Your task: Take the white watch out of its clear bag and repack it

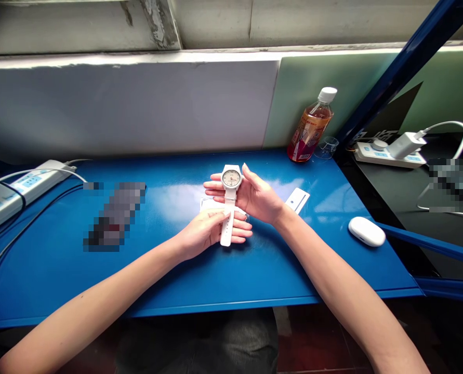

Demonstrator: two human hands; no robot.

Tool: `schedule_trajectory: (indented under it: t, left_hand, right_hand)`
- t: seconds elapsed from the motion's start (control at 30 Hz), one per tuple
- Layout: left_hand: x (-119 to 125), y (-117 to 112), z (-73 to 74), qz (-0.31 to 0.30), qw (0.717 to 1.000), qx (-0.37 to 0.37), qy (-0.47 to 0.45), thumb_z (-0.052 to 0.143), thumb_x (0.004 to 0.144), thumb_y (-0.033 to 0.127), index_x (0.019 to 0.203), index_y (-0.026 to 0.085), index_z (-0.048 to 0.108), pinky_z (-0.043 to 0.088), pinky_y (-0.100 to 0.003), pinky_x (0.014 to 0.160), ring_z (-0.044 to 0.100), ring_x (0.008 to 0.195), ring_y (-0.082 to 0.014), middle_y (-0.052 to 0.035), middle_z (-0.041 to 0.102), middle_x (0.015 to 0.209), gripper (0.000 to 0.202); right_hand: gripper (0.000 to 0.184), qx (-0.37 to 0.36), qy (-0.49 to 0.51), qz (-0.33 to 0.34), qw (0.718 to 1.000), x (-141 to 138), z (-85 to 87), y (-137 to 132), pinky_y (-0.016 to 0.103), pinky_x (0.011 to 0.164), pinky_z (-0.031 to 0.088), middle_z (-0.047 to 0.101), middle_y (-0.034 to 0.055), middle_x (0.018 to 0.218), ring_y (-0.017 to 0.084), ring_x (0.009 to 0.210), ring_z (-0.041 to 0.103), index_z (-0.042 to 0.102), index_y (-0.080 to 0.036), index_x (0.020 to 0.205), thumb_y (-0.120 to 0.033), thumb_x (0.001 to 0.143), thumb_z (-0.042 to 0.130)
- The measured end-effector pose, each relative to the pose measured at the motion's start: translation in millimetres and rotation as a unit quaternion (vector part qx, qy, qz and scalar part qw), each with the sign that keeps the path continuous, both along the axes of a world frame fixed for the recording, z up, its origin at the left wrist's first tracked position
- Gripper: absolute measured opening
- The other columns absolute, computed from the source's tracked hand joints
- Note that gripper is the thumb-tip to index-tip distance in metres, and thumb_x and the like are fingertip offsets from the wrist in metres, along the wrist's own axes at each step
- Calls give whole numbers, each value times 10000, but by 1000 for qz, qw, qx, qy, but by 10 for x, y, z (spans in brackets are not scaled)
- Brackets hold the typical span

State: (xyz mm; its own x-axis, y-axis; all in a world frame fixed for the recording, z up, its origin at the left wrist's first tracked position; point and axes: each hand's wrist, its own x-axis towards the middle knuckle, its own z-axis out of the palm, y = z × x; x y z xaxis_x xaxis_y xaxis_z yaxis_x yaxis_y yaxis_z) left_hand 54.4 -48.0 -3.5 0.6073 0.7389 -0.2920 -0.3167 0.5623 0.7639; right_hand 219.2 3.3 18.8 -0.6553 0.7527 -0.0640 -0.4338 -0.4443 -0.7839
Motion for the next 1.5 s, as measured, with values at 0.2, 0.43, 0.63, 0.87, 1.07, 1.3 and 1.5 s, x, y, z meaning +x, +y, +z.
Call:
schedule_trajectory:
  t: [0.2, 0.43, 0.63, 0.87, 1.07, 1.3, 1.5]
  left_hand:
    - [13, 10, -7, 13, 1000, 1, 5, 583, 951, 307, 1031, 39, 696, 571, -417, 864, 734, 916, -279, -213, 737, 1023, 301]
    - [21, 9, 32, 15, 999, -14, 26, 537, 967, 260, 1042, 18, 672, 569, -447, 876, 740, 911, -291, -233, 729, 1034, 287]
    - [27, 6, 43, 19, 999, -23, 27, 570, 961, 278, 1014, 27, 676, 564, -439, 881, 741, 904, -285, -221, 734, 1011, 277]
    - [16, 10, 34, 15, 999, -25, 22, 582, 959, 294, 993, 35, 672, 569, -426, 858, 745, 874, -277, -209, 739, 985, 277]
    - [5, 16, 13, -4, 1000, -5, 22, 654, 918, 394, 1045, 52, 661, 582, -392, 802, 745, 836, -264, -196, 743, 945, 365]
    - [-2, 5, 63, 21, 998, 40, 50, 785, 815, 431, 1055, 83, 663, 581, -315, 783, 734, 776, -194, -110, 731, 898, 441]
    - [17, 1, 46, 38, 995, 57, 65, 767, 815, 481, 996, 84, 689, 579, -313, 751, 722, 729, -177, -94, 721, 865, 443]
  right_hand:
    - [688, -2, 15, 20, 1000, 29, -8, 8, 477, 1159, 346, 651, 169, 1336, 283, 1317, 551, 641, -105, 1231, -600, 1004, 221]
    - [701, 11, 17, 35, 999, 48, -15, 13, 495, 1182, 297, 638, 162, 1358, 300, 1352, 512, 638, -117, 1244, -664, 960, 304]
    - [692, 17, 12, 40, 999, 48, -4, -1, 493, 1193, 268, 643, 151, 1354, 297, 1374, 486, 643, -131, 1237, -663, 952, 303]
    - [600, 25, 34, 49, 998, 51, -9, 4, 470, 1179, 295, 666, 135, 1325, 280, 1356, 506, 635, -107, 1247, -480, 968, 256]
    - [512, 27, 22, 24, 999, 59, -33, 9, 465, 1117, 375, 737, 98, 1182, 261, 1188, 627, 656, -134, 1229, -396, 949, 316]
    - [395, 18, 1, -66, 998, 71, -40, 24, 330, 940, 495, 740, 55, 949, 192, 944, 661, 716, -156, 1141, -424, 901, 552]
    - [344, 31, -7, -153, 988, 44, -92, 44, 217, 687, 509, 626, -21, 724, 105, 687, 596, 754, -176, 948, -426, 724, 828]
